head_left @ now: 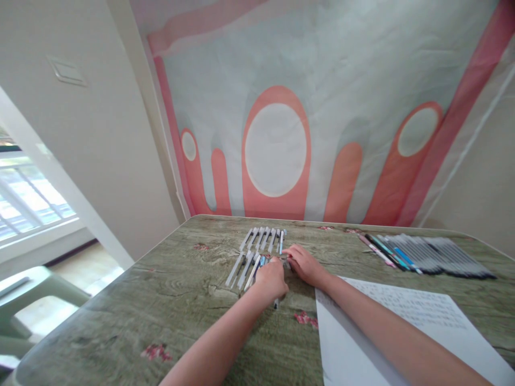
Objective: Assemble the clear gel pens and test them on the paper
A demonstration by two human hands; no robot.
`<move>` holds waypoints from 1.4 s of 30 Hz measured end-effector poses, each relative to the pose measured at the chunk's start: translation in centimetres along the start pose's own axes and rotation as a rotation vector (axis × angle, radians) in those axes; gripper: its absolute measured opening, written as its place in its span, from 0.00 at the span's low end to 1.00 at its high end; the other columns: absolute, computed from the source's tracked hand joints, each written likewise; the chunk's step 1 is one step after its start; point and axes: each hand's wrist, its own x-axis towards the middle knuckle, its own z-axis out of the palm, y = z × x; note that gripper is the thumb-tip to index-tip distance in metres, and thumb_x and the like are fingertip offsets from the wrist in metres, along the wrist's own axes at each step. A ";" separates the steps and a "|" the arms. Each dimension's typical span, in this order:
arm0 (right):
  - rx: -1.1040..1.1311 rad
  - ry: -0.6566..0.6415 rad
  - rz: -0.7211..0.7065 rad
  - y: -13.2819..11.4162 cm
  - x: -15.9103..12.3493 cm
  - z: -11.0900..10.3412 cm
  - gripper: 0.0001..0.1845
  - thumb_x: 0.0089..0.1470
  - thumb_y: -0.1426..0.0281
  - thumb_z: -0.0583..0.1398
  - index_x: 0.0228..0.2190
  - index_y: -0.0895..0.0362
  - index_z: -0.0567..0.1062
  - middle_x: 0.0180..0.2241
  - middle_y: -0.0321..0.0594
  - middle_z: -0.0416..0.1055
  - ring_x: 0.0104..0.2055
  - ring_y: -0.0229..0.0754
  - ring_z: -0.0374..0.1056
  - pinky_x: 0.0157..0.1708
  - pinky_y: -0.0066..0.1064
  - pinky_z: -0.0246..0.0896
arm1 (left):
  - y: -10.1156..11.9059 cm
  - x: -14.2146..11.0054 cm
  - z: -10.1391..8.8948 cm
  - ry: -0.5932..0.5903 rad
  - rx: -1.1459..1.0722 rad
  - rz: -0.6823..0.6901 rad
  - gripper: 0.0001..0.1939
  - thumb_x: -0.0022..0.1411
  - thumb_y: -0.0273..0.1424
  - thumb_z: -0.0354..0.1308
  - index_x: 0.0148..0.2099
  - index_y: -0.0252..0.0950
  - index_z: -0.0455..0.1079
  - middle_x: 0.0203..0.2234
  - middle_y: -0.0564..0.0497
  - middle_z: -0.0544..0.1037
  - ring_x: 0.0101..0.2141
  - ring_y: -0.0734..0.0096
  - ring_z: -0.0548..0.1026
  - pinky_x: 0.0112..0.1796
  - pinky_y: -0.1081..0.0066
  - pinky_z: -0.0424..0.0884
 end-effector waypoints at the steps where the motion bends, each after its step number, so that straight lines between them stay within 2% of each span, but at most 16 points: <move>1: 0.021 0.054 0.044 0.2 0.0 0.1 0.14 0.57 0.69 0.46 0.42 0.55 0.67 0.37 0.45 0.64 0.40 0.43 0.60 0.40 0.37 0.57 | 0.0 0.0 0.2 0.015 -0.002 -0.003 0.29 0.41 0.27 0.58 0.48 0.28 0.57 0.35 0.37 0.74 0.39 0.55 0.73 0.37 0.65 0.68; 6: 0.140 0.302 0.253 1.3 0.0 0.3 0.13 0.56 0.65 0.48 0.36 0.55 0.69 0.35 0.43 0.64 0.39 0.43 0.62 0.40 0.37 0.58 | -0.2 0.2 0.4 0.081 -0.033 0.015 0.24 0.42 0.25 0.56 0.45 0.28 0.61 0.34 0.36 0.74 0.37 0.54 0.73 0.35 0.65 0.68; 10: 0.356 0.461 0.508 2.4 0.0 0.4 0.13 0.53 0.60 0.51 0.33 0.56 0.67 0.26 0.38 0.66 0.27 0.39 0.63 0.30 0.33 0.60 | -0.4 0.7 0.1 0.168 -0.127 0.057 0.14 0.44 0.26 0.54 0.38 0.32 0.67 0.32 0.41 0.75 0.35 0.58 0.73 0.33 0.69 0.66; 13: 0.600 0.527 0.605 3.1 0.1 0.3 0.14 0.49 0.58 0.55 0.31 0.56 0.66 0.23 0.35 0.66 0.22 0.36 0.61 0.25 0.30 0.59 | -0.3 1.6 0.7 0.248 -0.282 0.152 0.10 0.45 0.27 0.53 0.33 0.34 0.69 0.28 0.47 0.75 0.31 0.65 0.73 0.31 0.73 0.64; 15: 0.781 0.507 0.633 3.1 0.2 0.0 0.16 0.46 0.57 0.57 0.33 0.56 0.66 0.25 0.34 0.66 0.19 0.32 0.59 0.21 0.27 0.56 | -0.3 2.3 1.4 0.297 -0.403 0.210 0.09 0.45 0.27 0.52 0.32 0.34 0.69 0.26 0.50 0.75 0.28 0.70 0.72 0.29 0.75 0.63; 19: 1.068 0.295 0.672 2.2 0.2 -0.7 0.18 0.44 0.57 0.59 0.33 0.58 0.70 0.21 0.31 0.62 0.16 0.27 0.50 0.15 0.22 0.45 | -0.4 3.3 2.8 0.339 -0.571 0.273 0.08 0.45 0.27 0.52 0.30 0.32 0.69 0.23 0.53 0.74 0.25 0.75 0.69 0.27 0.77 0.61; 22: 1.122 0.199 0.673 1.3 0.2 -1.0 0.17 0.43 0.57 0.60 0.30 0.59 0.72 0.19 0.30 0.60 0.16 0.27 0.50 0.16 0.22 0.44 | -0.6 3.5 3.2 0.345 -0.602 0.299 0.08 0.45 0.27 0.52 0.29 0.32 0.69 0.22 0.53 0.73 0.24 0.76 0.69 0.26 0.78 0.61; 26: 1.096 0.191 0.669 1.1 0.3 -0.9 0.15 0.41 0.59 0.62 0.26 0.58 0.72 0.16 0.29 0.59 0.16 0.28 0.51 0.16 0.22 0.44 | -0.6 3.2 2.9 0.334 -0.597 0.313 0.08 0.47 0.28 0.53 0.31 0.32 0.70 0.23 0.53 0.74 0.24 0.75 0.69 0.27 0.77 0.61; 29: 1.171 0.325 0.708 2.0 0.3 -0.8 0.14 0.40 0.59 0.63 0.26 0.58 0.72 0.17 0.30 0.61 0.17 0.28 0.52 0.16 0.22 0.47 | -0.5 2.9 2.4 0.338 -0.586 0.360 0.11 0.53 0.30 0.50 0.35 0.33 0.71 0.27 0.52 0.75 0.27 0.74 0.69 0.30 0.76 0.62; 32: 1.273 0.572 0.761 4.0 0.2 -1.2 0.14 0.38 0.61 0.64 0.25 0.57 0.72 0.18 0.31 0.62 0.17 0.28 0.54 0.15 0.22 0.49 | -0.4 2.5 2.2 0.380 -0.521 0.402 0.12 0.57 0.31 0.47 0.37 0.36 0.71 0.30 0.51 0.75 0.30 0.73 0.70 0.33 0.75 0.62; 35: 1.356 0.777 0.795 6.3 -0.3 -2.0 0.12 0.37 0.64 0.65 0.24 0.57 0.71 0.18 0.30 0.62 0.16 0.27 0.54 0.14 0.20 0.49 | -0.5 2.4 2.3 0.435 -0.436 0.379 0.13 0.59 0.32 0.46 0.39 0.37 0.71 0.31 0.50 0.73 0.34 0.71 0.69 0.37 0.74 0.62; 38: 1.368 0.837 0.800 7.7 -0.7 -2.5 0.11 0.38 0.65 0.65 0.24 0.57 0.69 0.18 0.29 0.62 0.16 0.26 0.53 0.13 0.19 0.50 | -0.5 2.2 2.4 0.445 -0.380 0.354 0.14 0.60 0.33 0.44 0.42 0.38 0.70 0.33 0.49 0.71 0.36 0.71 0.69 0.39 0.74 0.61; 42: 1.360 0.850 0.797 8.3 -0.9 -2.5 0.11 0.40 0.65 0.64 0.25 0.57 0.69 0.18 0.28 0.61 0.16 0.25 0.54 0.13 0.18 0.51 | -0.6 2.0 2.3 0.420 -0.315 0.332 0.15 0.61 0.34 0.42 0.43 0.40 0.69 0.34 0.49 0.70 0.36 0.71 0.68 0.38 0.75 0.61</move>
